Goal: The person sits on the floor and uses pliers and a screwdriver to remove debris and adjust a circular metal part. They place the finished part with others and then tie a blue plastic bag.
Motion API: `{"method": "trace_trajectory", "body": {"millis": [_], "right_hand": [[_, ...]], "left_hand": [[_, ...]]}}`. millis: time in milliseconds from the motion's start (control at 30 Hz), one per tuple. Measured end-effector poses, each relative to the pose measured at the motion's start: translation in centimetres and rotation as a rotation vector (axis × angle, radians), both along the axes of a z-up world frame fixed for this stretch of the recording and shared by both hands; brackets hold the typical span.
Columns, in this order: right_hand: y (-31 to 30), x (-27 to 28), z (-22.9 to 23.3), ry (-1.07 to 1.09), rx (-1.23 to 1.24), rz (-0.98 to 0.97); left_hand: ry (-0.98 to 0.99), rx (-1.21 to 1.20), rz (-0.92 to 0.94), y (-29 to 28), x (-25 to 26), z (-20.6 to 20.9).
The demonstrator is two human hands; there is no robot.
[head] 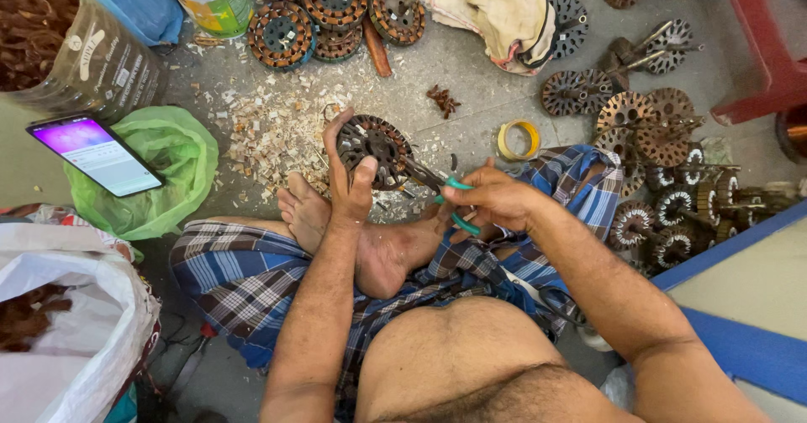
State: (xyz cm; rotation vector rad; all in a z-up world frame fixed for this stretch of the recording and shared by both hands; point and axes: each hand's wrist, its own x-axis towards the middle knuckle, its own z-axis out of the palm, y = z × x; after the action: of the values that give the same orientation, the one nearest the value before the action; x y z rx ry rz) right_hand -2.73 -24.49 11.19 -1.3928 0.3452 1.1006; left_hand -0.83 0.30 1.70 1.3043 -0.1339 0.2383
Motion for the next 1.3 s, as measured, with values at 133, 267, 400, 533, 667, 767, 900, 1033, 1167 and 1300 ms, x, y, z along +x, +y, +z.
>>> {"method": "trace_trajectory", "body": {"millis": [133, 267, 400, 533, 667, 767, 900, 1033, 1167, 1300], "right_hand": [[-0.1, -1.3, -2.8, -0.156, -0.002, -0.028], [-0.5, -2.4, -4.8, -0.219, 0.02, -0.08], [-0.2, -2.6, -5.2, -0.126, 0.135, -0.157], [0.4, -2.1, -3.9, -0.441, -0.455, 0.213], [1.0, -0.9, -0.6, -0.916, -0.877, 0.612], [1.5, 0.1, 2.1, -1.047, -0.967, 0.742], [1.9, 1.3, 4.3, -1.068, -1.02, 0.924], [0.7, 2.2, 3.1, -1.24, -0.996, 1.104], [-1.7, 2.5, 0.7, -1.029, -0.731, 0.648], [-2.2, -0.1, -1.7, -0.48, -0.343, -0.259]], "left_hand": [[-0.009, 0.049, -0.016, 0.6, -0.5, 0.4], [-0.028, 0.066, -0.007, 0.3, -0.4, 0.2], [-0.079, 0.116, 0.009, 0.4, -0.1, 0.0], [-0.02, 0.216, -0.026, 0.8, -0.5, 0.1], [-0.015, 0.447, -0.066, 0.5, 0.0, 0.9], [-0.102, 0.508, -0.002, 0.3, 0.1, 1.6], [-0.047, 0.57, -0.017, 0.8, -0.2, 2.6], [0.169, 0.897, -0.23, 0.2, -0.3, 2.6], [0.081, 0.374, -0.046, 0.0, 0.8, 1.5], [0.136, 0.151, 0.059, 0.9, 0.9, 0.4]]}}
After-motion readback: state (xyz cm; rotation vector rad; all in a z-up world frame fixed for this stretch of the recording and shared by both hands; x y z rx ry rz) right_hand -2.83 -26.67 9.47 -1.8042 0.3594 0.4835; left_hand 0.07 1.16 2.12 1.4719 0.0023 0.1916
